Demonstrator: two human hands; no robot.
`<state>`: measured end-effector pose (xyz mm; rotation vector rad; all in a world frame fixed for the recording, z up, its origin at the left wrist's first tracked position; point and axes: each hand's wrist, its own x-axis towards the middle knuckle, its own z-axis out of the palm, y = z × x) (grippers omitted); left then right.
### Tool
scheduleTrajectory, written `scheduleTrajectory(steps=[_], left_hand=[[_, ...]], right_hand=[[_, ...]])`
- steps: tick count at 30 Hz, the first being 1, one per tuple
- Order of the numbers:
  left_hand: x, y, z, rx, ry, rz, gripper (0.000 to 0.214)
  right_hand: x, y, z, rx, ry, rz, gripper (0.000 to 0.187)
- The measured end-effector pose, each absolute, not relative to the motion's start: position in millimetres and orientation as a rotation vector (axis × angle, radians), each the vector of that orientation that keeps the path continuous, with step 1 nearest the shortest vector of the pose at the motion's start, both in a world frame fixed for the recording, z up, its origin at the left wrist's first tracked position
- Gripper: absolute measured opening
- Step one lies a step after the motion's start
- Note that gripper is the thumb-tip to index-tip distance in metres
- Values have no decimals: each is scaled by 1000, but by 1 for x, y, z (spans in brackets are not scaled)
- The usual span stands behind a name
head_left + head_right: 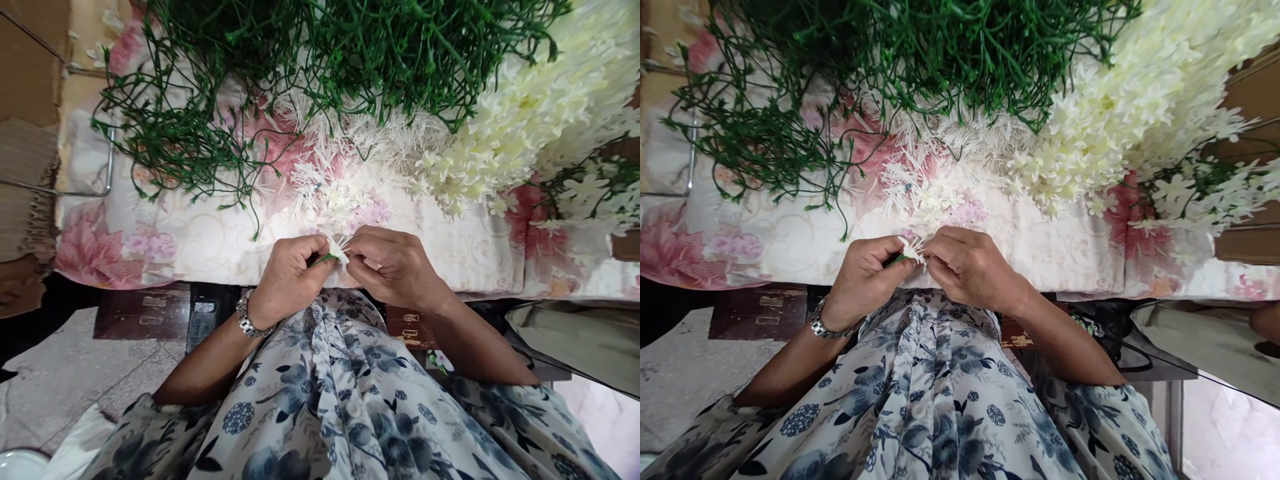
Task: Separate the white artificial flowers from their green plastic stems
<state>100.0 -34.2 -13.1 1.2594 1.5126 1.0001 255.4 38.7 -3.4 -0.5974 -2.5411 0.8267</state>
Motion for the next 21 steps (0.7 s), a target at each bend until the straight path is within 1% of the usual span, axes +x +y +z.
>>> scheduleTrajectory(steps=[7,12,15,17,21], left_hand=[[101,-34,-15,1287,1519,1008,16],[102,-33,-17,1324,1540,1064,25],[101,-34,-19,1293,1517,1062,20],[101,-36,-20,1246,1466,1132,14],[103,-40,-23,1267,1399,1365,11]], right_hand=[[254,39,-2,-576,-2589,774,16],[254,37,-6,-595,-2588,724,16],[257,37,-6,-593,-2559,758,14],[262,38,-3,-592,-2536,833,10],[273,39,6,-633,-2431,949,15]])
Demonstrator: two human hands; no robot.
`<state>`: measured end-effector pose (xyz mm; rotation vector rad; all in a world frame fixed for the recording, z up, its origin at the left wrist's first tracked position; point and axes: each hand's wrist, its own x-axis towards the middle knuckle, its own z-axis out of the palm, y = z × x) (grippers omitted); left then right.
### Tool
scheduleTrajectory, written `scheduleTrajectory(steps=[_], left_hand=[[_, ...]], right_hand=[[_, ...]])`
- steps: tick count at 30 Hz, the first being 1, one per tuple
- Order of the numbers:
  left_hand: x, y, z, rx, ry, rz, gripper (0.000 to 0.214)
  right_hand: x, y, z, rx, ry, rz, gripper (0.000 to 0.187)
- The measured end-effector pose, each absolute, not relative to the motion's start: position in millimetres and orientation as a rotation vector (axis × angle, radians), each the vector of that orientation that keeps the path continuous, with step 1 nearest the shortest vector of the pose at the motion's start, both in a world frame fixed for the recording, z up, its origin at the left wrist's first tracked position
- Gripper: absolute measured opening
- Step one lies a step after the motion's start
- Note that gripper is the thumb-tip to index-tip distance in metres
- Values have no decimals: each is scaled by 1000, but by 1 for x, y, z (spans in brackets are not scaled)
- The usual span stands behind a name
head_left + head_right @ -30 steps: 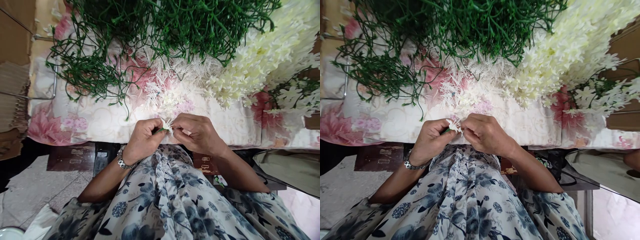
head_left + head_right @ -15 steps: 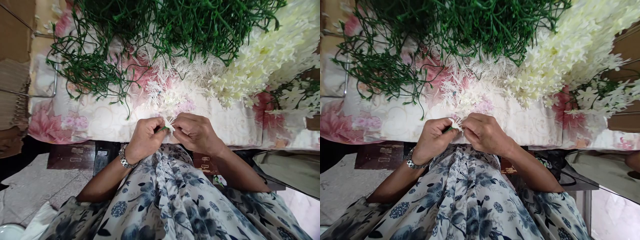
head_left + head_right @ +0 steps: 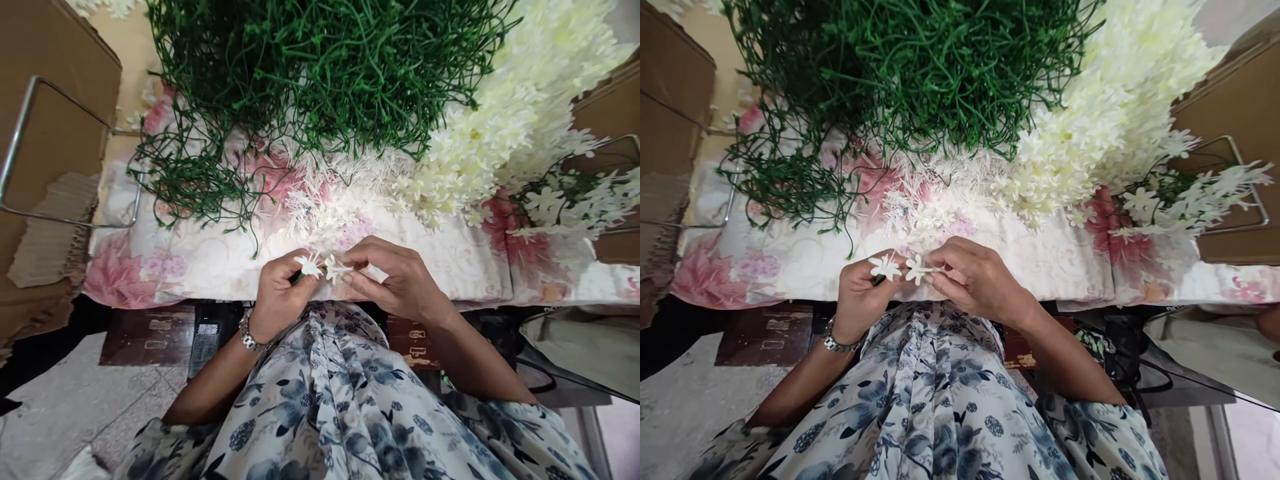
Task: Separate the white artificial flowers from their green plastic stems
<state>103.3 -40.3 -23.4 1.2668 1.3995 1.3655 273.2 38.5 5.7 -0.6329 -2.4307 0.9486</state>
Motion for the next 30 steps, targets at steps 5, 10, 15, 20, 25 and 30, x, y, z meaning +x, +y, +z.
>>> scheduleTrajectory(steps=[5,10,15,20,25,30], left_hand=[[108,-43,-27,1511,1439,1529,16],[112,-44,-30,1776,1512,1555,26],[113,-47,-31,2012,1617,1508,27],[112,-47,-28,1998,1560,1480,26],[111,-44,-23,1721,1462,1355,22],[108,-41,-22,1488,1393,1292,9]], right_hand=[[276,32,9,-642,-2328,954,13],[270,30,5,-647,-2343,896,9],[268,29,3,-647,-2312,917,8],[269,27,-2,-635,-2271,943,8],[269,26,-8,-634,-2259,892,8],[267,28,-12,-664,-2226,979,7]])
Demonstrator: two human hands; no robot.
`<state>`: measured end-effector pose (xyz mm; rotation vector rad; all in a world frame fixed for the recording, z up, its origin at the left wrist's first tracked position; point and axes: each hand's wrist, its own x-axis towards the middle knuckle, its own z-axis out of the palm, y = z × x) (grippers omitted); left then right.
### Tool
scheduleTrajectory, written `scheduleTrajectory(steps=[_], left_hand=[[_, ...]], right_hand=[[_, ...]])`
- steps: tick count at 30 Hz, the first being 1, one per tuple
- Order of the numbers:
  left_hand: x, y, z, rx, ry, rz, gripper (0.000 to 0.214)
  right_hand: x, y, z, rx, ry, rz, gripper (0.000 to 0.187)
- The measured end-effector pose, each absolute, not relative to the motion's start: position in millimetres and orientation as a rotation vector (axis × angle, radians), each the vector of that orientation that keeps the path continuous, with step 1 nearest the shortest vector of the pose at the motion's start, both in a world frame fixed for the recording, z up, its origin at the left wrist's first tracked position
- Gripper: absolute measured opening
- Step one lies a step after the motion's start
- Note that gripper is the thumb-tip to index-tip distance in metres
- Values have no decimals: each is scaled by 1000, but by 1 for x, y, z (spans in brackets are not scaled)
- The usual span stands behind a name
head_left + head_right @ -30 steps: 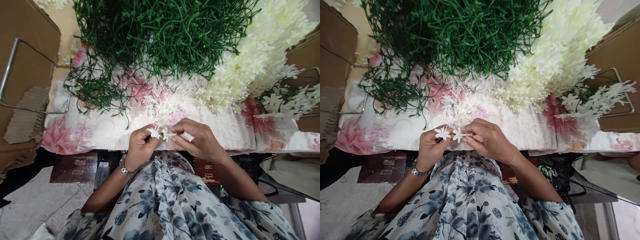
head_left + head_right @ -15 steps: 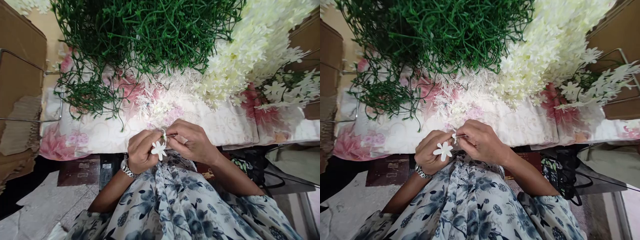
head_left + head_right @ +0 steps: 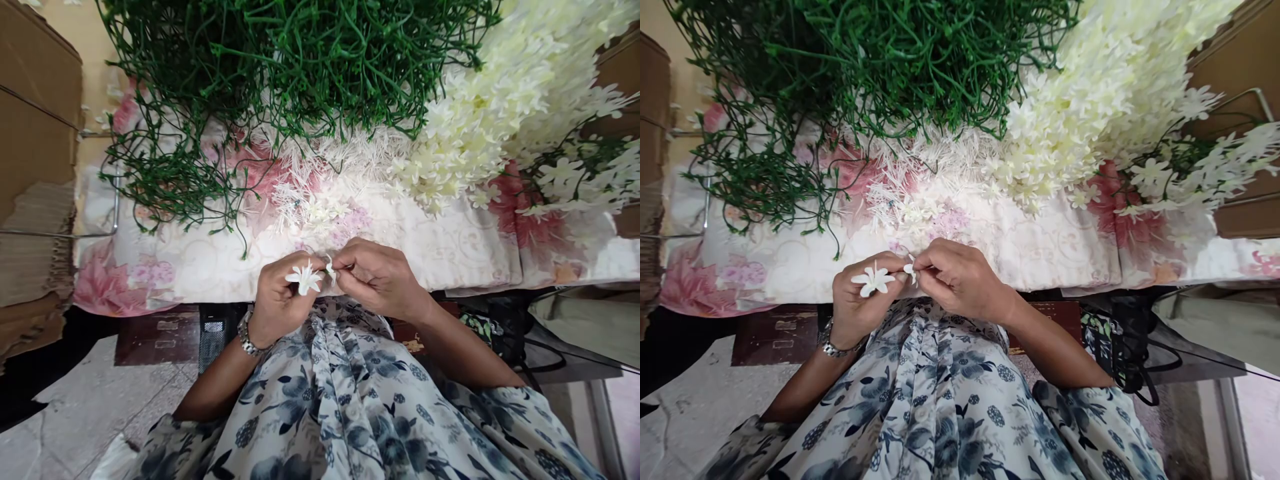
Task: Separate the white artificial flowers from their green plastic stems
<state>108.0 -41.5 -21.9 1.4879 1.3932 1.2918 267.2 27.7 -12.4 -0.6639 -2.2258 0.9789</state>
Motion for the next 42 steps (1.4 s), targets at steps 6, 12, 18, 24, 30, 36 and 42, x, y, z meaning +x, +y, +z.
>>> scheduleTrajectory(steps=[6,12,18,24,30,36,42], left_hand=[[107,-42,-26,1382,1407,1281,10],[108,-41,-27,1322,1453,1294,9],[106,-41,-29,1281,1463,1291,8],[104,-42,-29,1063,1387,1273,9],[104,-39,-26,964,1355,1250,12],[104,-38,-28,1101,1450,1209,14],[104,-39,-30,1092,1495,1205,19]], right_hand=[[265,31,-14,-703,-2215,1069,6],[260,31,-13,-750,-2210,1054,7],[258,32,-7,-829,-2200,1175,5],[259,39,3,-870,-2224,1436,8],[258,45,10,-847,-2342,1414,9],[256,45,11,-817,-2401,1265,9],[254,40,6,-852,-2365,1182,9]])
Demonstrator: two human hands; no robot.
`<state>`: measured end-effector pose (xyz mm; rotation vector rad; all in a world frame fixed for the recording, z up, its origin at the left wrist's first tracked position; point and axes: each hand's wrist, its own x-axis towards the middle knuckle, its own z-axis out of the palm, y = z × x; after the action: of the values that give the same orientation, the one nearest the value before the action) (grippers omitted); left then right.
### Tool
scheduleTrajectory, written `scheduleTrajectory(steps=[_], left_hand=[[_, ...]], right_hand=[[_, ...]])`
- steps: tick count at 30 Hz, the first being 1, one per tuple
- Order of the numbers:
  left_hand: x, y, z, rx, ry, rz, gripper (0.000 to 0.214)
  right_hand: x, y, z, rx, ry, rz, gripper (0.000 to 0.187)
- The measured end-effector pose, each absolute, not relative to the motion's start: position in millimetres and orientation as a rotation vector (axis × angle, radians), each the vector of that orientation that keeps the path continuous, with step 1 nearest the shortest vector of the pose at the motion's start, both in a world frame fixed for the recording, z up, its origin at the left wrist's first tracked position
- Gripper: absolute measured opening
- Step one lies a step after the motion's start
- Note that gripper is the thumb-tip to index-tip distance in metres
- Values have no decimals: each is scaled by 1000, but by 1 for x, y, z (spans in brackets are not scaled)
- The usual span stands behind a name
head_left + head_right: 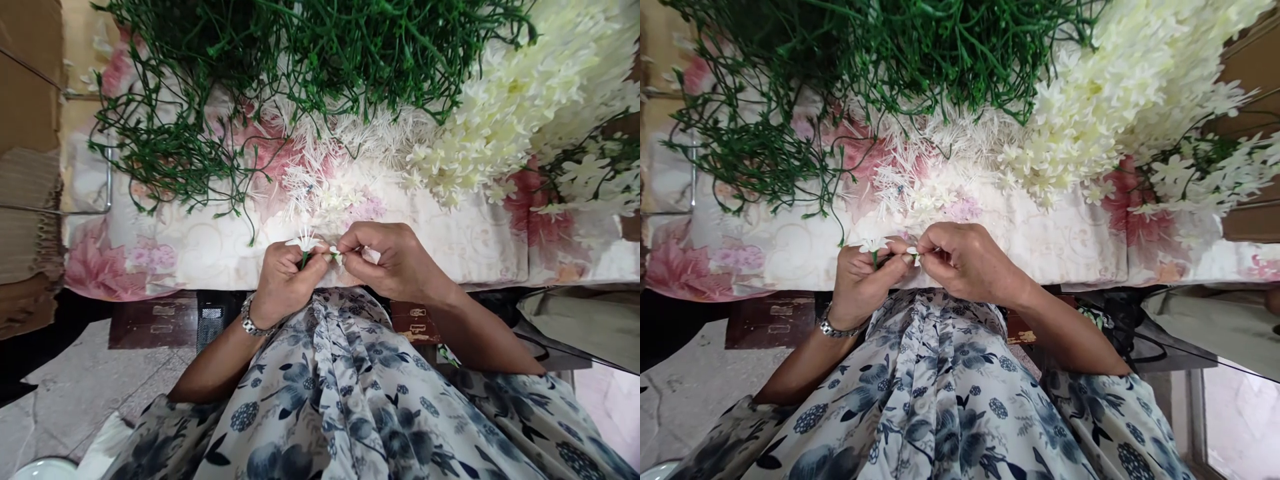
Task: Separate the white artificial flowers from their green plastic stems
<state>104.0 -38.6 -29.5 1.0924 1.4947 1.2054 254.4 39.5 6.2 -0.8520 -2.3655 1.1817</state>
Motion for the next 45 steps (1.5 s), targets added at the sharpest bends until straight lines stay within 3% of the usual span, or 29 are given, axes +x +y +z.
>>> scheduleTrajectory(steps=[24,34,45], left_hand=[[105,-36,-29,1507,1595,1198,28],[105,-38,-30,1413,1462,1242,13],[105,-38,-34,1468,1463,1243,13]], right_hand=[[257,35,-2,-848,-2408,1084,8],[267,36,2,-639,-2481,839,7],[263,37,-6,-640,-2439,857,9]])
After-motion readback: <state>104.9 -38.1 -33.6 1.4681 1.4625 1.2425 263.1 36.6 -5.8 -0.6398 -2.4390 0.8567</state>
